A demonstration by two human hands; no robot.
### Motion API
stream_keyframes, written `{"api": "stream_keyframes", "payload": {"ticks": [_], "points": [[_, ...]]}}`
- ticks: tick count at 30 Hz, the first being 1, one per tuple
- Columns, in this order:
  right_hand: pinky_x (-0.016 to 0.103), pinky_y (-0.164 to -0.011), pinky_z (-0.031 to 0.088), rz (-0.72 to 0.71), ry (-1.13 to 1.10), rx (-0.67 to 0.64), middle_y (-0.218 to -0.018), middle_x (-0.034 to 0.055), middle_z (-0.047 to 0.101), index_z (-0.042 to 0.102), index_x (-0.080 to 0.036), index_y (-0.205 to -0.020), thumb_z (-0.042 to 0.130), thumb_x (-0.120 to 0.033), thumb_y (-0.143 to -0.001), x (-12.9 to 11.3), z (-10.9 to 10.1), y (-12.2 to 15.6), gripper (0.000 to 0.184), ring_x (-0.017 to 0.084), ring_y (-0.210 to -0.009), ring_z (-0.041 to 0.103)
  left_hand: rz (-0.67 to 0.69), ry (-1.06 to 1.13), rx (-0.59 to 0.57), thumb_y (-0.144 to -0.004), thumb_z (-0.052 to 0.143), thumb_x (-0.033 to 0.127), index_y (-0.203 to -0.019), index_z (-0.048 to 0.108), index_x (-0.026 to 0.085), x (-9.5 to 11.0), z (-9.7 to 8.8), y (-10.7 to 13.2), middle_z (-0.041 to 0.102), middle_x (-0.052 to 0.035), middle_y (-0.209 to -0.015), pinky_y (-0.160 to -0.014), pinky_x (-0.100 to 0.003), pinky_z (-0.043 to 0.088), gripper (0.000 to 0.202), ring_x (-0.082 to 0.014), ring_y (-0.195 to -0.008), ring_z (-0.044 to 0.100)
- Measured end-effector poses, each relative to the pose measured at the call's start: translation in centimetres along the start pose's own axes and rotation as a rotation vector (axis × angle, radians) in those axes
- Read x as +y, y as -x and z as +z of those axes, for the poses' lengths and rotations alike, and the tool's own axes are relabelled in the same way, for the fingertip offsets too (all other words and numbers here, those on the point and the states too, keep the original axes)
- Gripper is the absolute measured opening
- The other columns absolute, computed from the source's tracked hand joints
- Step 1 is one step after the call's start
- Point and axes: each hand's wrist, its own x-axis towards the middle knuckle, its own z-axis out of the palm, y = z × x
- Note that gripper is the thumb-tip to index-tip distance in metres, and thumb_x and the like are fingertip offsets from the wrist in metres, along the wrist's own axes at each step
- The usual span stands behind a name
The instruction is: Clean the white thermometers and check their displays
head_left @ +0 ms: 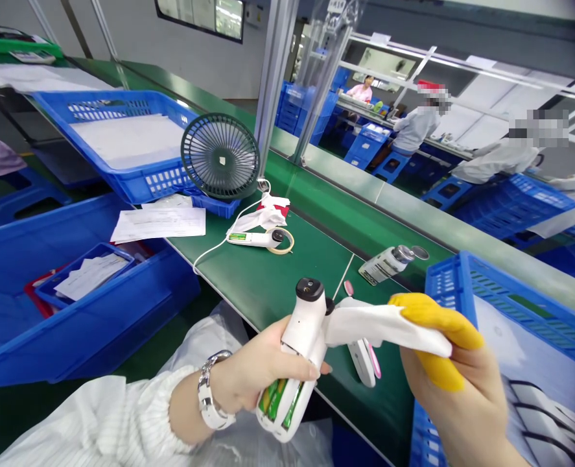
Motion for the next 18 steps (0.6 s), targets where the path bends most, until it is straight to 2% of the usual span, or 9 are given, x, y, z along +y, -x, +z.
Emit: {"api": "stream_keyframes", "payload": {"ticks": [4,7,9,12,14,18], "points": [[0.031,-0.074,0.051,0.015,-0.011,-0.152,-0.096,0.0047,0.062,0.068,-0.031,-0.097,0.055,-0.024,-0.085,-0.1,-0.1,-0.3,0.019,0.021,-0.089,0.061,0.039,0.018,-0.029,-0.060,0.072,0.011,-0.107,0.056,0.018,-0.2,0.0,-0.1,0.064,-0.0055,-0.094,-0.069,-0.027,0.045,0.050,-0.0195,-0.086,0.061],[0.036,-0.079,0.050,0.005,-0.011,-0.257,-0.100,0.0065,0.062,0.064,-0.029,-0.107,0.049,-0.030,-0.088,0.1,-0.1,-0.4,0.025,0.024,-0.092,0.060,0.071,0.010,-0.066,-0.063,0.070,0.009,-0.101,0.057,0.017,-0.2,0.2,-0.2,0.063,-0.0035,-0.087,-0.068,-0.025,0.043,0.041,-0.0144,-0.078,0.058],[0.038,-0.077,0.049,-0.022,0.018,-0.335,-0.100,0.0078,0.061,0.063,-0.026,-0.107,0.048,-0.032,-0.088,0.0,0.4,-0.3,0.025,0.024,-0.089,0.059,0.078,0.014,-0.063,-0.062,0.070,0.008,-0.099,0.057,0.016,-0.2,0.3,-0.3,0.062,-0.0029,-0.085,-0.069,-0.025,0.041,0.040,-0.0134,-0.076,0.056],[0.035,-0.072,0.048,-0.080,0.184,-0.402,-0.088,0.0045,0.061,0.061,-0.025,-0.097,0.054,-0.023,-0.084,-0.2,1.9,-0.1,0.014,0.020,-0.081,0.058,0.078,0.039,-0.035,-0.060,0.073,0.008,-0.102,0.056,0.017,-0.4,0.5,-0.4,0.060,-0.0019,-0.085,-0.072,-0.026,0.040,0.046,-0.0139,-0.079,0.055],[0.034,-0.071,0.047,-0.117,0.322,-0.413,-0.085,0.0029,0.060,0.058,-0.025,-0.095,0.059,-0.014,-0.080,-0.3,2.9,0.0,0.019,0.018,-0.079,0.056,0.083,0.045,-0.047,-0.059,0.075,0.010,-0.106,0.055,0.018,-0.6,0.4,-0.5,0.060,-0.0023,-0.090,-0.075,-0.027,0.040,0.052,-0.0145,-0.082,0.055],[0.039,-0.074,0.042,-0.274,0.532,-0.425,-0.084,0.0033,0.059,0.057,-0.024,-0.097,0.063,-0.014,-0.077,0.0,3.6,-0.1,0.023,0.020,-0.082,0.053,0.106,0.006,-0.071,-0.059,0.074,0.007,-0.110,0.053,0.018,-0.9,0.3,-0.6,0.059,-0.0024,-0.093,-0.074,-0.027,0.040,0.057,-0.0146,-0.084,0.055]]}}
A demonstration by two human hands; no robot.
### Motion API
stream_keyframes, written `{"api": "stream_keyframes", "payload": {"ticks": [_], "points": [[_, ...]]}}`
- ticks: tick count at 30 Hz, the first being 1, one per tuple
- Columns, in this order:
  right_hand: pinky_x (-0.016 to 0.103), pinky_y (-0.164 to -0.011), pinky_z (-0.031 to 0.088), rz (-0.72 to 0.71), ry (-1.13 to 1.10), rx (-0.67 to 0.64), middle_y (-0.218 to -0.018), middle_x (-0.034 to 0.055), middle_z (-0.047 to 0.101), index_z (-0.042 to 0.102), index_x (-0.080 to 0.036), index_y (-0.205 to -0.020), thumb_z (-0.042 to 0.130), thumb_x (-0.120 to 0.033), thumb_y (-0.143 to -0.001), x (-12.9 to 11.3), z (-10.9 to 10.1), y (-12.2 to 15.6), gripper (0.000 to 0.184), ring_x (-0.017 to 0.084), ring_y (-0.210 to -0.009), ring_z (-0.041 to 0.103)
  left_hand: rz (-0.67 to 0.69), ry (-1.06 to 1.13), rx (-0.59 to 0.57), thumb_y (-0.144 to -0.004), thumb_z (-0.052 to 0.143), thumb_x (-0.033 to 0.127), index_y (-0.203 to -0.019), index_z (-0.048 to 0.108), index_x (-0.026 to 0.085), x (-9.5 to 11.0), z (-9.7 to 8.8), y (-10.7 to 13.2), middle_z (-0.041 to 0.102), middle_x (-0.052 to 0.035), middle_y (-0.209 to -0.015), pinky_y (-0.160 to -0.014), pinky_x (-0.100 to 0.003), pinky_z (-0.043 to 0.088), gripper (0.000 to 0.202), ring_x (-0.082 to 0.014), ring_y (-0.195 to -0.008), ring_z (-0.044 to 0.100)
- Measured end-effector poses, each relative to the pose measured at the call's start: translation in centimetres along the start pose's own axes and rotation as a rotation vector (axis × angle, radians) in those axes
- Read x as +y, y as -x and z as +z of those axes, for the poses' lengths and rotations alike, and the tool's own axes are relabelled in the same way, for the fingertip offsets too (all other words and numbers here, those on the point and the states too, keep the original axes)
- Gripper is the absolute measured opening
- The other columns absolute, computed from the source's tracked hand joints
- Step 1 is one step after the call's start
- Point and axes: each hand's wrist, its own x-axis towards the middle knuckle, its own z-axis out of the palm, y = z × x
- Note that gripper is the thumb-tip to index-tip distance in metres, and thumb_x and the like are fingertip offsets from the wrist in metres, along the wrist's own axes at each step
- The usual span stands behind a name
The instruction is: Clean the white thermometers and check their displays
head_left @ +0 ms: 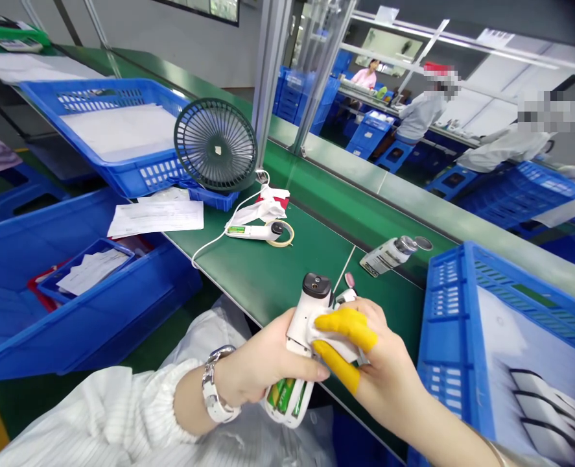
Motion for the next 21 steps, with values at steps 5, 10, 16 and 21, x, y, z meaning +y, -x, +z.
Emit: {"api": "stream_keyframes", "payload": {"ticks": [5,10,16,21], "points": [[0.044,-0.076,0.036,-0.056,0.179,0.048,-0.083,0.0042,0.062,0.062,-0.022,-0.093,0.062,-0.011,-0.077,0.12,-0.48,-0.18,0.019,0.021,-0.079,0.050,-0.016,-0.041,0.075,-0.058,0.071,0.004,-0.109,0.051,0.018,0.16,0.08,0.11,0.059,-0.0003,-0.085,-0.068,-0.025,0.041,0.057,-0.0137,-0.079,0.054],[0.041,-0.073,0.036,-0.104,0.084,0.012,-0.078,0.0035,0.062,0.062,-0.020,-0.090,0.060,-0.013,-0.078,-0.56,-0.07,-0.20,0.014,0.019,-0.074,0.049,-0.007,-0.069,0.102,-0.057,0.066,0.000,-0.108,0.051,0.018,0.29,0.19,0.21,0.058,0.0020,-0.082,-0.063,-0.022,0.039,0.056,-0.0106,-0.072,0.053],[0.042,-0.073,0.035,-0.106,0.195,0.064,-0.078,0.0061,0.063,0.062,-0.017,-0.088,0.062,-0.012,-0.076,-0.17,-0.25,-0.27,0.013,0.020,-0.076,0.049,-0.012,-0.072,0.071,-0.058,0.068,0.003,-0.107,0.050,0.017,0.03,0.37,0.24,0.058,0.0016,-0.083,-0.066,-0.024,0.040,0.054,-0.0118,-0.075,0.053],[0.043,-0.074,0.035,-0.117,0.239,0.038,-0.079,0.0063,0.063,0.063,-0.017,-0.087,0.062,-0.013,-0.076,0.17,-0.46,-0.32,0.012,0.022,-0.076,0.050,-0.037,-0.078,0.061,-0.059,0.067,0.002,-0.106,0.050,0.016,-0.14,0.34,0.21,0.057,0.0011,-0.082,-0.064,-0.024,0.039,0.052,-0.0111,-0.073,0.052]]}}
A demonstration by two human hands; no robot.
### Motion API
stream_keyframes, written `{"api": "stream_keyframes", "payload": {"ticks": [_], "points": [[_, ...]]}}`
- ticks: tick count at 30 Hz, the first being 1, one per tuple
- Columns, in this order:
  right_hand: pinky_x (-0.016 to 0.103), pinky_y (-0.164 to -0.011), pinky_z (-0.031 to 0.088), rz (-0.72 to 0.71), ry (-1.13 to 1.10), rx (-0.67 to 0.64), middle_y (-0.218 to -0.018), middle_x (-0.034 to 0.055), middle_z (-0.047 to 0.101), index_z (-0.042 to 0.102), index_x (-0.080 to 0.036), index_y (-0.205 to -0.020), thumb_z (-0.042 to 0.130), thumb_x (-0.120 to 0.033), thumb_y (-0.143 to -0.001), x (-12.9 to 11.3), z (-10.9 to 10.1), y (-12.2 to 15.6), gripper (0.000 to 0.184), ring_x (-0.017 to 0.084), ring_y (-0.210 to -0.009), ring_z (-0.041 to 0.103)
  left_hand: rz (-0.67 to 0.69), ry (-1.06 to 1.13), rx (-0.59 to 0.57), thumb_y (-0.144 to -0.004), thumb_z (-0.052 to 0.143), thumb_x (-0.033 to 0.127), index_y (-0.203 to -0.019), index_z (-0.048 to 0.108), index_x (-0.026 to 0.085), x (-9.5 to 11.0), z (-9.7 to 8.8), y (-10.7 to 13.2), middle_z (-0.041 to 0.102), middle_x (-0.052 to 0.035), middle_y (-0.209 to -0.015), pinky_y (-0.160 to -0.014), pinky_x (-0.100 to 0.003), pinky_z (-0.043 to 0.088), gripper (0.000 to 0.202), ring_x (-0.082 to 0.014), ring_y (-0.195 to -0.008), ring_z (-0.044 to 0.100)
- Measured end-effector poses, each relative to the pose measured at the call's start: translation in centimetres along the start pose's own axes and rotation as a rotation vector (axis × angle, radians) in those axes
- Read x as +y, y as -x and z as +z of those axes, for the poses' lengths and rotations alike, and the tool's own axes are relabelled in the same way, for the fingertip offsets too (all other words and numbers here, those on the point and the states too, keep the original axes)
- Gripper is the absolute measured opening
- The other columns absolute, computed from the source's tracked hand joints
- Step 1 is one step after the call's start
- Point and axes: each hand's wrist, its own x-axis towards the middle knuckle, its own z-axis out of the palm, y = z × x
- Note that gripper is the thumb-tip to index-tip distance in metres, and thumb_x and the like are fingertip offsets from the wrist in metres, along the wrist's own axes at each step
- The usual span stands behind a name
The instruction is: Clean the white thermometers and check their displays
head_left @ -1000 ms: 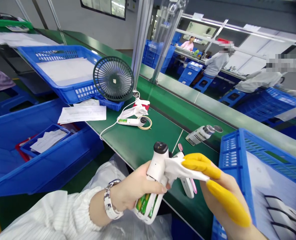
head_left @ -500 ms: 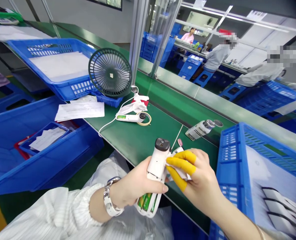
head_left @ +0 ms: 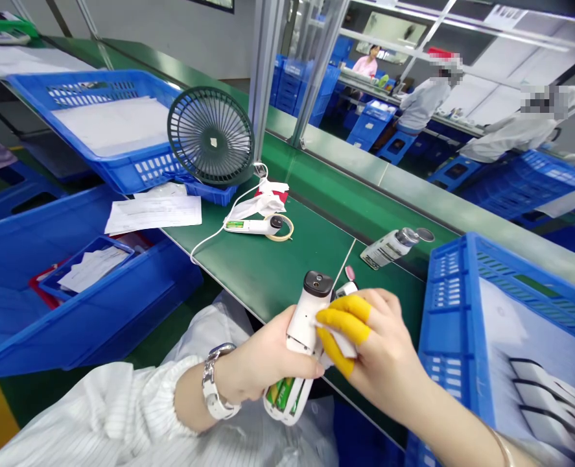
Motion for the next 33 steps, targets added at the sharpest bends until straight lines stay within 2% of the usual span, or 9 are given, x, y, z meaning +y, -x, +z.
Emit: {"api": "stream_keyframes", "payload": {"ticks": [3,8,12,19,24,29,33], "points": [[0.045,-0.075,0.035,-0.001,0.114,0.059,-0.081,0.0082,0.064,0.063,-0.016,-0.087,0.062,-0.013,-0.076,0.7,0.1,0.1,0.011,0.024,-0.080,0.050,-0.002,0.017,-0.016,-0.059,0.069,0.005,-0.109,0.049,0.017,0.1,-0.1,0.1,0.058,0.0005,-0.081,-0.065,-0.025,0.040,0.055,-0.0120,-0.073,0.053],[0.039,-0.071,0.037,0.006,-0.112,-0.005,-0.077,0.0048,0.062,0.062,-0.018,-0.087,0.063,-0.014,-0.076,0.1,0.3,0.4,0.012,0.019,-0.074,0.049,0.020,0.053,0.005,-0.061,0.069,0.005,-0.111,0.049,0.019,0.6,-0.3,0.4,0.058,0.0008,-0.085,-0.067,-0.023,0.040,0.056,-0.0104,-0.075,0.052],[0.038,-0.070,0.037,-0.035,-0.144,-0.003,-0.078,0.0039,0.062,0.060,-0.020,-0.091,0.062,-0.013,-0.076,-0.5,0.1,0.2,0.017,0.018,-0.073,0.050,-0.012,0.055,-0.019,-0.058,0.071,0.006,-0.108,0.050,0.018,0.5,-0.3,0.4,0.057,0.0012,-0.082,-0.064,-0.023,0.039,0.056,-0.0102,-0.070,0.051],[0.041,-0.074,0.036,-0.046,0.119,0.071,-0.085,0.0052,0.064,0.057,-0.021,-0.093,0.060,-0.014,-0.077,0.3,-0.2,0.3,0.018,0.022,-0.080,0.051,-0.024,0.020,-0.048,-0.059,0.067,0.003,-0.107,0.050,0.019,-0.1,0.0,0.3,0.059,-0.0006,-0.086,-0.068,-0.026,0.042,0.054,-0.0146,-0.080,0.056],[0.039,-0.073,0.036,-0.101,0.010,-0.056,-0.079,0.0037,0.064,0.058,-0.019,-0.093,0.059,-0.014,-0.077,-0.5,0.1,0.3,0.017,0.020,-0.076,0.052,0.008,-0.028,-0.013,-0.061,0.069,0.005,-0.110,0.050,0.019,-0.7,-0.1,0.2,0.058,-0.0004,-0.089,-0.069,-0.026,0.041,0.054,-0.0146,-0.082,0.055],[0.041,-0.074,0.035,-0.158,0.248,0.074,-0.087,0.0061,0.066,0.057,-0.019,-0.097,0.057,-0.014,-0.079,0.5,-0.3,0.5,0.019,0.023,-0.083,0.053,-0.074,-0.008,-0.038,-0.058,0.068,0.005,-0.104,0.049,0.017,-1.1,0.0,-0.1,0.060,-0.0027,-0.087,-0.070,-0.030,0.044,0.052,-0.0184,-0.085,0.058],[0.038,-0.070,0.037,-0.053,0.064,0.016,-0.083,0.0046,0.064,0.059,-0.020,-0.092,0.059,-0.015,-0.078,0.3,-0.4,0.6,0.015,0.019,-0.076,0.052,-0.082,0.016,-0.046,-0.057,0.069,0.006,-0.104,0.048,0.017,-0.9,0.0,-0.1,0.060,-0.0010,-0.084,-0.067,-0.027,0.043,0.053,-0.0149,-0.078,0.057]]}}
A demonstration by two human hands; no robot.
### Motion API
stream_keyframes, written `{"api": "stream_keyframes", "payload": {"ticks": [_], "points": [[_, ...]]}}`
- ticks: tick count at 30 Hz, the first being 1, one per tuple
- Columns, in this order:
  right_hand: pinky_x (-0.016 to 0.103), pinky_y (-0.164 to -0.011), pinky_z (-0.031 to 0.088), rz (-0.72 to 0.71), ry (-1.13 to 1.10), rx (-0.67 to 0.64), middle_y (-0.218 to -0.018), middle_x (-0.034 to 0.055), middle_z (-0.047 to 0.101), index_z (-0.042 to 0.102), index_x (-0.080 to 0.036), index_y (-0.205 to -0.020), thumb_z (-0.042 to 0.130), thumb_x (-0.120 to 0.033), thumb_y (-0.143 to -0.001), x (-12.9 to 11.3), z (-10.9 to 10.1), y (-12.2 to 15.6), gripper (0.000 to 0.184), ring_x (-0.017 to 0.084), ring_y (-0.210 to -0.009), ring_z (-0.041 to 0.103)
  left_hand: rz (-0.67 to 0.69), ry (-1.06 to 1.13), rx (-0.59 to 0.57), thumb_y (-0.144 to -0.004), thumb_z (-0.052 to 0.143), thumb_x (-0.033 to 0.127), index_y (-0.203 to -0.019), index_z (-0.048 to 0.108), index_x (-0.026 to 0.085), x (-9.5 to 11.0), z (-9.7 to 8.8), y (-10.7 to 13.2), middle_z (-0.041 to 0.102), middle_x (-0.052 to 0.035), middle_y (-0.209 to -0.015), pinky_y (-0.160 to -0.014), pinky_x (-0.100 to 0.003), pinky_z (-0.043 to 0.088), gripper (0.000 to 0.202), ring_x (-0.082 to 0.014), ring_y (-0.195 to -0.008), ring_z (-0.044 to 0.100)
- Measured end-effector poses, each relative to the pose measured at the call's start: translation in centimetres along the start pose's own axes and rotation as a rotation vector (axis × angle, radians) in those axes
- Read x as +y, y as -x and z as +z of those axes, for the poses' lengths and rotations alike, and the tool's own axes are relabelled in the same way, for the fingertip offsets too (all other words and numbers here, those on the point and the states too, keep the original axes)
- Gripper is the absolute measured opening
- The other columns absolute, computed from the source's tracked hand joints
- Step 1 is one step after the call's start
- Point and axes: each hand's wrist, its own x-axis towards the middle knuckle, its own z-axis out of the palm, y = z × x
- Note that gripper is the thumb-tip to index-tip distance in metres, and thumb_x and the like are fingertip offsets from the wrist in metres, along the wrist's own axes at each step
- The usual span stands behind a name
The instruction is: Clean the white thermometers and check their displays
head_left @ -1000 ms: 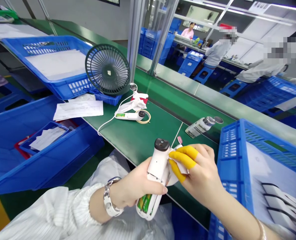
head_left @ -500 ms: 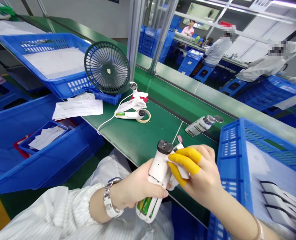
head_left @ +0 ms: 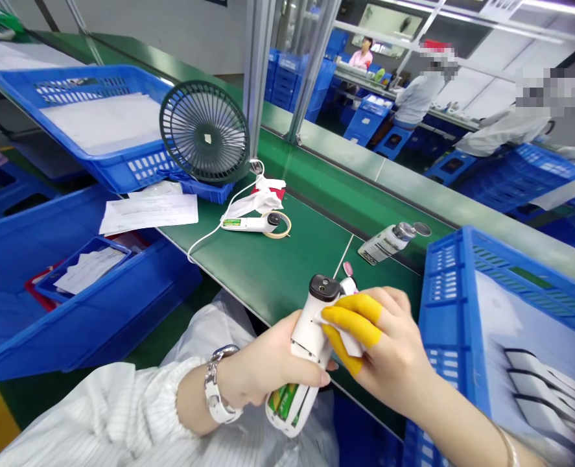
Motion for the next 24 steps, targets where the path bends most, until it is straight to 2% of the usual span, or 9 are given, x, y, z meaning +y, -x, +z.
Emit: {"api": "stream_keyframes", "payload": {"ticks": [3,6,8,10,13,15,18,22,24], "points": [[0.037,-0.069,0.037,0.057,-0.046,-0.062,-0.079,0.0044,0.064,0.061,-0.020,-0.089,0.056,-0.014,-0.079,-0.5,0.2,-0.2,0.014,0.019,-0.074,0.052,0.035,0.010,0.015,-0.057,0.067,0.003,-0.104,0.048,0.018,-0.1,0.0,0.0,0.059,0.0005,-0.083,-0.065,-0.025,0.043,0.052,-0.0133,-0.076,0.056],[0.040,-0.071,0.035,0.013,0.166,0.019,-0.084,0.0059,0.066,0.061,-0.019,-0.094,0.057,-0.014,-0.079,-0.3,0.1,-0.3,0.016,0.022,-0.076,0.055,0.031,-0.002,0.034,-0.057,0.068,0.005,-0.104,0.049,0.018,-0.1,0.1,-0.1,0.060,-0.0018,-0.090,-0.069,-0.028,0.045,0.052,-0.0178,-0.085,0.058],[0.040,-0.072,0.036,0.019,0.230,0.104,-0.086,0.0058,0.066,0.059,-0.021,-0.095,0.060,-0.013,-0.078,0.3,-0.3,-0.2,0.019,0.021,-0.076,0.056,-0.001,-0.017,0.027,-0.057,0.070,0.008,-0.107,0.049,0.019,0.1,0.3,0.0,0.060,-0.0034,-0.094,-0.072,-0.031,0.046,0.055,-0.0213,-0.091,0.059],[0.039,-0.072,0.038,0.096,0.172,0.165,-0.085,0.0045,0.064,0.058,-0.022,-0.095,0.063,-0.013,-0.077,0.9,-0.8,0.1,0.020,0.020,-0.074,0.056,-0.042,-0.043,0.013,-0.057,0.073,0.011,-0.110,0.048,0.019,0.4,0.4,0.1,0.061,-0.0045,-0.093,-0.071,-0.033,0.046,0.059,-0.0232,-0.092,0.059],[0.035,-0.070,0.044,0.266,-0.047,0.194,-0.082,0.0030,0.060,0.057,-0.023,-0.092,0.064,-0.015,-0.077,1.2,-1.5,0.5,0.018,0.018,-0.074,0.056,-0.059,-0.050,-0.024,-0.056,0.074,0.011,-0.109,0.049,0.019,0.8,0.5,0.2,0.061,-0.0056,-0.093,-0.071,-0.034,0.047,0.059,-0.0242,-0.092,0.059],[0.033,-0.068,0.046,0.317,-0.220,0.141,-0.082,0.0021,0.059,0.057,-0.023,-0.092,0.063,-0.014,-0.078,1.0,-1.8,0.6,0.018,0.017,-0.074,0.057,-0.049,-0.035,-0.033,-0.056,0.074,0.011,-0.108,0.049,0.018,0.8,0.4,0.2,0.061,-0.0057,-0.095,-0.071,-0.033,0.046,0.058,-0.0234,-0.093,0.058],[0.033,-0.069,0.050,0.279,-0.387,0.023,-0.090,0.0032,0.056,0.058,-0.025,-0.093,0.062,-0.013,-0.078,0.6,-1.7,0.5,0.020,0.016,-0.079,0.058,-0.035,-0.028,-0.032,-0.057,0.074,0.011,-0.109,0.048,0.017,0.7,0.4,0.1,0.061,-0.0048,-0.091,-0.069,-0.030,0.045,0.058,-0.0194,-0.086,0.058],[0.042,-0.086,0.049,0.212,-0.360,-0.068,-0.128,0.0090,0.043,0.057,-0.025,-0.091,0.059,-0.015,-0.080,0.2,-1.2,0.3,0.014,0.026,-0.113,0.051,0.051,-0.038,-0.090,-0.059,0.069,0.008,-0.109,0.049,0.018,0.5,0.5,0.1,0.060,-0.0045,-0.093,-0.072,-0.031,0.043,0.054,-0.0180,-0.086,0.057],[0.041,-0.086,0.050,0.237,-0.378,-0.100,-0.130,0.0106,0.045,0.054,-0.024,-0.096,0.058,-0.016,-0.080,0.2,-1.1,0.3,0.019,0.027,-0.116,0.050,0.056,-0.074,-0.080,-0.060,0.068,0.008,-0.109,0.048,0.019,0.5,0.6,0.2,0.059,-0.0041,-0.095,-0.071,-0.030,0.043,0.055,-0.0179,-0.086,0.057]]}}
